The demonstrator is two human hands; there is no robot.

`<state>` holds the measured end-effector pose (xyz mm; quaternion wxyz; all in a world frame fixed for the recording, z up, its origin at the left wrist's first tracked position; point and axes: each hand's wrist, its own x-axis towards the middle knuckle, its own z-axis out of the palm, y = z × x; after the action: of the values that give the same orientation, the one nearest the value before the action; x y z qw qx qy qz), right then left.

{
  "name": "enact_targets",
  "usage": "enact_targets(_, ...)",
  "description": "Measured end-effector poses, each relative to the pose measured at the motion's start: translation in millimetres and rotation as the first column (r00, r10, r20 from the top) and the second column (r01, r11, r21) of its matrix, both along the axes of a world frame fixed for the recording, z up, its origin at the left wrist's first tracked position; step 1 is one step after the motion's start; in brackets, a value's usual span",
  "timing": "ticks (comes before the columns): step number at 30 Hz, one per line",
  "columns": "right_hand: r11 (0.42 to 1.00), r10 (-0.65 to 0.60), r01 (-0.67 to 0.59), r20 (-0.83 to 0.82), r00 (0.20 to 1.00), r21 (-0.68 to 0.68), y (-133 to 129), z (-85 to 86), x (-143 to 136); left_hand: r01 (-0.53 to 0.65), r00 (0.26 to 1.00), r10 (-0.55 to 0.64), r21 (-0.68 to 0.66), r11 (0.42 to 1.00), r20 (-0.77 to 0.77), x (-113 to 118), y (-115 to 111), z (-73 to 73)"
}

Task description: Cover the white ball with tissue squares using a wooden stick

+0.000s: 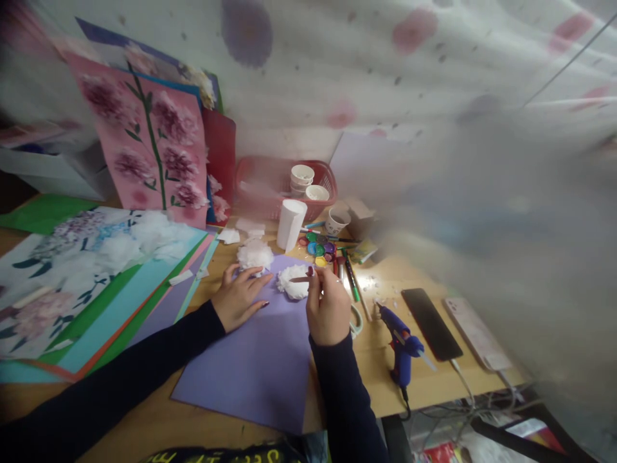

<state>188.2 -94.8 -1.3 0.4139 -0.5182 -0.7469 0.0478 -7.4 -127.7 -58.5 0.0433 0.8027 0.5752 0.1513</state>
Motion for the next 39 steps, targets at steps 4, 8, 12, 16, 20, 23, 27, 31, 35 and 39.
enact_targets(4,1.000,0.016,-0.015,0.028,0.999,-0.016,1,1.4,0,-0.002,1.000,0.002,0.001,1.000,0.023,0,0,1.0)
enact_targets(8,0.999,0.034,-0.033,0.061,0.998,-0.015,0,3.8,1,0.001,1.000,-0.001,0.004,1.000,0.019,-1,0,-0.4)
enact_targets(12,0.997,0.071,-0.071,0.109,0.992,-0.002,1,-1.7,-4,0.012,1.000,-0.013,0.016,1.000,0.015,-1,1,-1.1)
enact_targets(16,0.997,0.077,-0.081,0.153,0.985,0.018,5,-10.9,-12,0.023,1.000,-0.023,-0.005,1.000,0.007,0,0,2.8)
enact_targets(20,0.997,0.059,-0.066,0.145,0.988,0.038,4,-13.0,-11,0.032,0.999,-0.032,0.018,0.999,0.004,0,-1,2.4)
enact_targets(23,0.998,-0.011,0.005,0.084,0.996,0.069,-4,-11.4,-5,0.035,0.999,-0.035,0.057,0.998,0.002,-1,-1,-1.8)
enact_targets(27,0.990,-0.094,0.093,0.007,0.996,0.103,-17,-10.6,1,0.037,0.999,-0.037,0.076,0.996,-0.005,-2,-1,-5.2)
enact_targets(31,0.989,-0.124,0.128,-0.057,0.991,0.070,-22,-8.4,2,0.038,0.999,-0.038,0.076,0.996,-0.005,-1,-1,-4.6)
enact_targets(35,0.983,-0.167,0.174,-0.113,0.980,0.056,-28,1.6,6,0.028,1.000,-0.027,0.066,0.997,-0.012,-1,-1,-2.2)
enact_targets(39,0.975,-0.213,0.220,-0.193,0.958,0.018,-40,14.6,14,0.028,1.000,-0.028,0.052,0.998,0.010,-1,0,-3.7)
